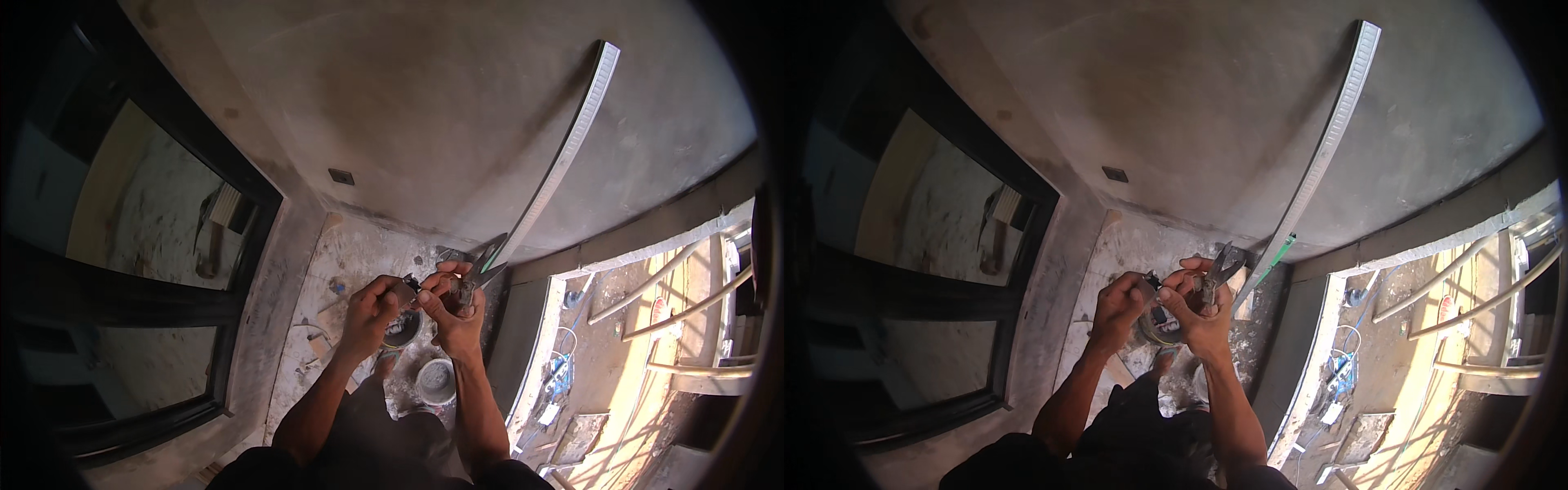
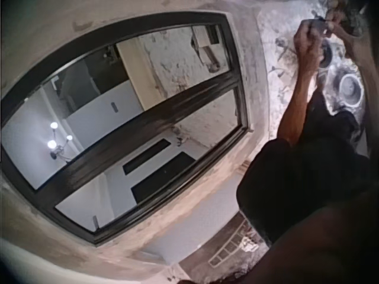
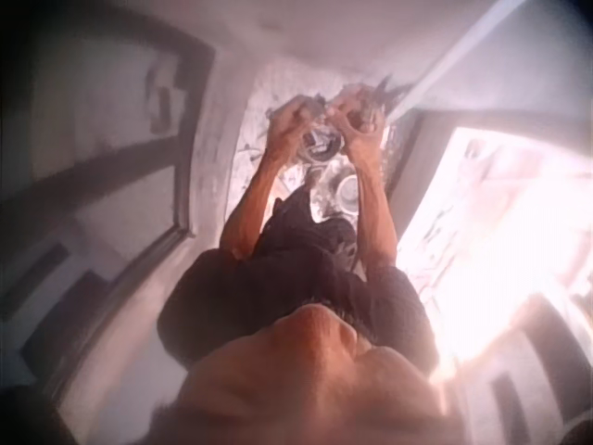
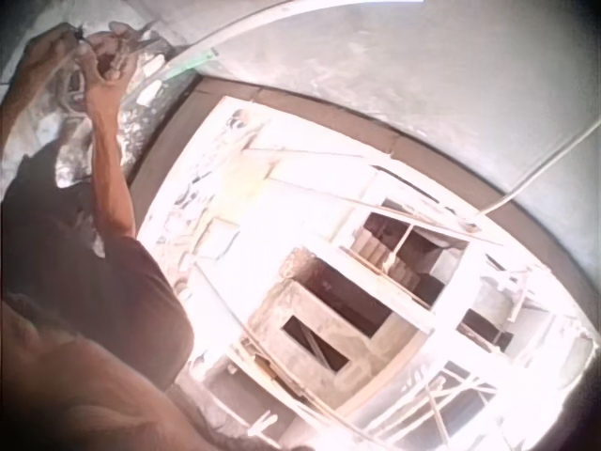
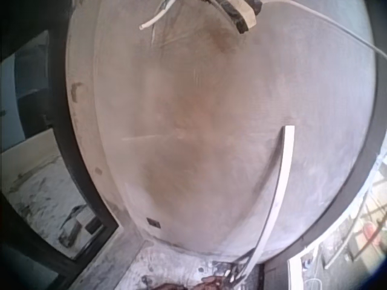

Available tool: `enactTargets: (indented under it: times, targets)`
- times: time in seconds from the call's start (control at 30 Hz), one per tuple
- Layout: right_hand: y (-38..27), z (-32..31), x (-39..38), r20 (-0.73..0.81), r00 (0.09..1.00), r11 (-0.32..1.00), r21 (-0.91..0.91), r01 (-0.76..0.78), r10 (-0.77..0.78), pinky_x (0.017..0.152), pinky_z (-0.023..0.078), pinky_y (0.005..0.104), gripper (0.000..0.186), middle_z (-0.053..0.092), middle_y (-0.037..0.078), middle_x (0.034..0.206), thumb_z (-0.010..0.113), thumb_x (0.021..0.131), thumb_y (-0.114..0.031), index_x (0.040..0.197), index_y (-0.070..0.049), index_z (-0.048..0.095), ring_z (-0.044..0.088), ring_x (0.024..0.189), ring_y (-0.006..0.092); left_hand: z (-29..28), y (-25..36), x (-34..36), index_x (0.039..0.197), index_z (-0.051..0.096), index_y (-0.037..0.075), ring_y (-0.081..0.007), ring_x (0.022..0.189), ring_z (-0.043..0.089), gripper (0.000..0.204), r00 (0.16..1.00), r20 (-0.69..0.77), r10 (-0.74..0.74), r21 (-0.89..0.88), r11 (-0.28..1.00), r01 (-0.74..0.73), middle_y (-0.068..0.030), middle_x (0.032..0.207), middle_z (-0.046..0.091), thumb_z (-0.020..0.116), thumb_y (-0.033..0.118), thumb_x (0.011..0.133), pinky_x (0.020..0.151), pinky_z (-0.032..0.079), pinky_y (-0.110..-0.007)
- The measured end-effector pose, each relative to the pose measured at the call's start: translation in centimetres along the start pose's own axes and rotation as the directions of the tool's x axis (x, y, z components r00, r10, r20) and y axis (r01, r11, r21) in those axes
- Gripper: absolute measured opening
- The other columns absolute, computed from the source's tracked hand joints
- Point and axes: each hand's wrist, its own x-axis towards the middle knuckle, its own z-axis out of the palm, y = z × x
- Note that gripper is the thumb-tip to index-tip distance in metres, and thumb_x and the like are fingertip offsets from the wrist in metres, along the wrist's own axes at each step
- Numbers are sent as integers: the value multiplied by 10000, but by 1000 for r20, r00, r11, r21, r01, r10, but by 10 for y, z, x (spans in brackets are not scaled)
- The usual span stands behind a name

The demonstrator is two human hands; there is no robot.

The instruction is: The person measures a metal trim piece against a door frame, then uses shears to cut the metal trim into smaller sections.

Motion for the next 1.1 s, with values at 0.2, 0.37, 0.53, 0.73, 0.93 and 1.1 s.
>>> enactTargets:
  times: [0.2,0.37,0.53,0.73,0.93,1.1]
  targets:
    - [17,7,7,-85,996,1000,-16,4,-6,721,529,233,421,650,65,954,736,866,59,1207,-3,498,639,819,101,-21,-20,10,1235,587,-43,-104,987,610,344,994,89,-62,85,995,54,-61,1060,655,575,237,1036,889,491,-272]
    - [69,-23,3,-110,988,988,-120,93,-106,699,509,220,424,626,47,950,741,876,24,1217,-10,492,606,808,93,-29,-43,8,1214,590,-43,-102,967,592,328,996,41,-79,167,983,71,-70,1057,646,563,234,1040,863,487,-268]
    - [207,-131,-9,-270,913,935,-98,-342,306,643,508,270,448,616,94,897,637,906,-68,1304,35,460,598,741,133,-56,-53,8,1193,580,-40,-128,919,613,400,991,-132,-23,312,948,63,-71,1024,652,614,316,1013,825,494,-281]
    - [426,-240,-38,-427,518,377,-373,-848,742,600,474,363,544,609,159,941,628,835,-244,1265,53,478,551,610,235,-105,-76,-9,1055,607,-49,-159,817,616,249,958,-233,165,529,848,-18,-104,951,641,555,150,913,768,480,-307]
    - [589,-253,-20,-537,440,6,-629,-777,720,1062,366,502,838,535,259,1354,622,863,-488,1449,51,362,501,1244,386,-141,-111,-20,1177,493,-4,-186,836,506,495,946,-226,234,562,824,-70,-92,936,525,601,433,972,749,416,-345]
    - [646,-253,7,-480,252,-94,-587,-804,840,1202,223,529,993,319,239,1586,629,870,-553,1556,23,199,260,1496,393,-152,-127,-27,1172,467,18,-173,821,473,455,960,-224,166,553,833,-16,-85,906,492,644,380,960,755,387,-331]
